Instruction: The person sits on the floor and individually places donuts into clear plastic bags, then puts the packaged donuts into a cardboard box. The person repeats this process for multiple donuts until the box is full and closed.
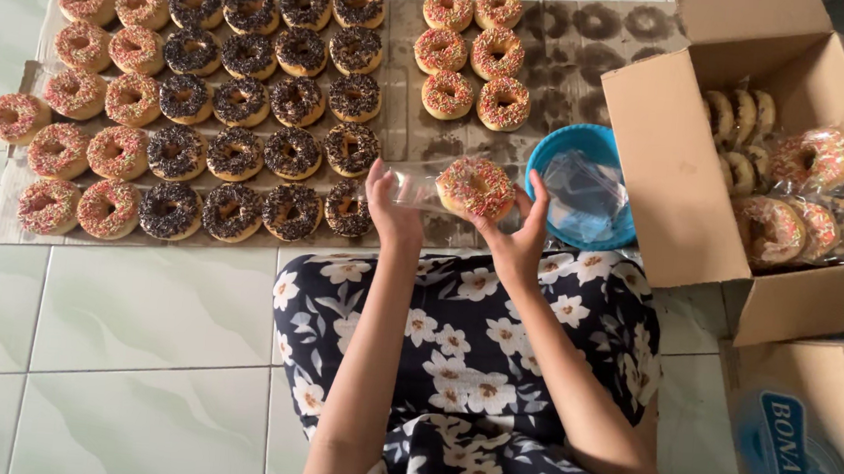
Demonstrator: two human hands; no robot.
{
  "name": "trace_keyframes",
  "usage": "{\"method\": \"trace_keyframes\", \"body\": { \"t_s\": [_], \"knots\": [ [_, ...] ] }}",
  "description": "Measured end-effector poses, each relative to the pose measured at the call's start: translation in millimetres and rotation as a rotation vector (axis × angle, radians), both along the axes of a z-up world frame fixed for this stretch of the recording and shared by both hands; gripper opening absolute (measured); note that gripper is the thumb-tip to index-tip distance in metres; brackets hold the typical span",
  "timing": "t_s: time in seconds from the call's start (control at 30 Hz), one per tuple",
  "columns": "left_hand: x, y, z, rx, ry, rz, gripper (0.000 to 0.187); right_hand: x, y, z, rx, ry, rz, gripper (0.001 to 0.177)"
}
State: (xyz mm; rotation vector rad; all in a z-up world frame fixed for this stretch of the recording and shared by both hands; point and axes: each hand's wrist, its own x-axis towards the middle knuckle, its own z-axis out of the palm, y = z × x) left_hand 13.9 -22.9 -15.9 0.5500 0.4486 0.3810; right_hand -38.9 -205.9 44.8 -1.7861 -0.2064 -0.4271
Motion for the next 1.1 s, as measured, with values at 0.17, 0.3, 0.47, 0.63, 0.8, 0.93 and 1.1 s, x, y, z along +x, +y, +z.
{"method": "trace_keyframes", "body": {
  "t_s": [0.17, 0.3, 0.47, 0.63, 0.8, 0.93, 1.1],
  "knots": [
    [-16.3, -8.6, 23.7, -0.04, -0.172, -0.204, 0.079, -11.5, 2.2, -1.7, 0.014, -0.019, 0.042, 0.103],
    [-30.0, -28.0, 43.4, -0.126, 0.0, -0.345, 0.087, -17.9, 8.1, -0.6, -0.064, -0.02, 0.024, 0.112],
    [-41.1, -56.6, 19.4, -0.214, -0.168, -0.433, 0.069, -23.2, 11.8, 6.9, -0.016, -0.019, 0.0, 0.116],
    [-33.8, -69.6, -37.3, -0.363, -0.11, -0.483, 0.036, -21.6, 5.6, -2.3, -0.125, -0.084, -0.037, 0.116],
    [-25.5, -46.5, -37.1, -0.362, -0.095, -0.431, 0.035, -21.7, -12.4, -43.2, 0.204, 0.093, 0.067, 0.076],
    [-32.4, -39.5, -5.5, -0.203, -0.08, -0.379, 0.056, -6.3, -17.5, -70.1, 1.003, 0.491, 0.178, 0.061],
    [-41.0, -44.4, -2.7, -0.105, -0.126, -0.355, 0.07, 12.6, -12.9, -73.3, 0.924, 0.718, 0.198, 0.035]
  ]
}}
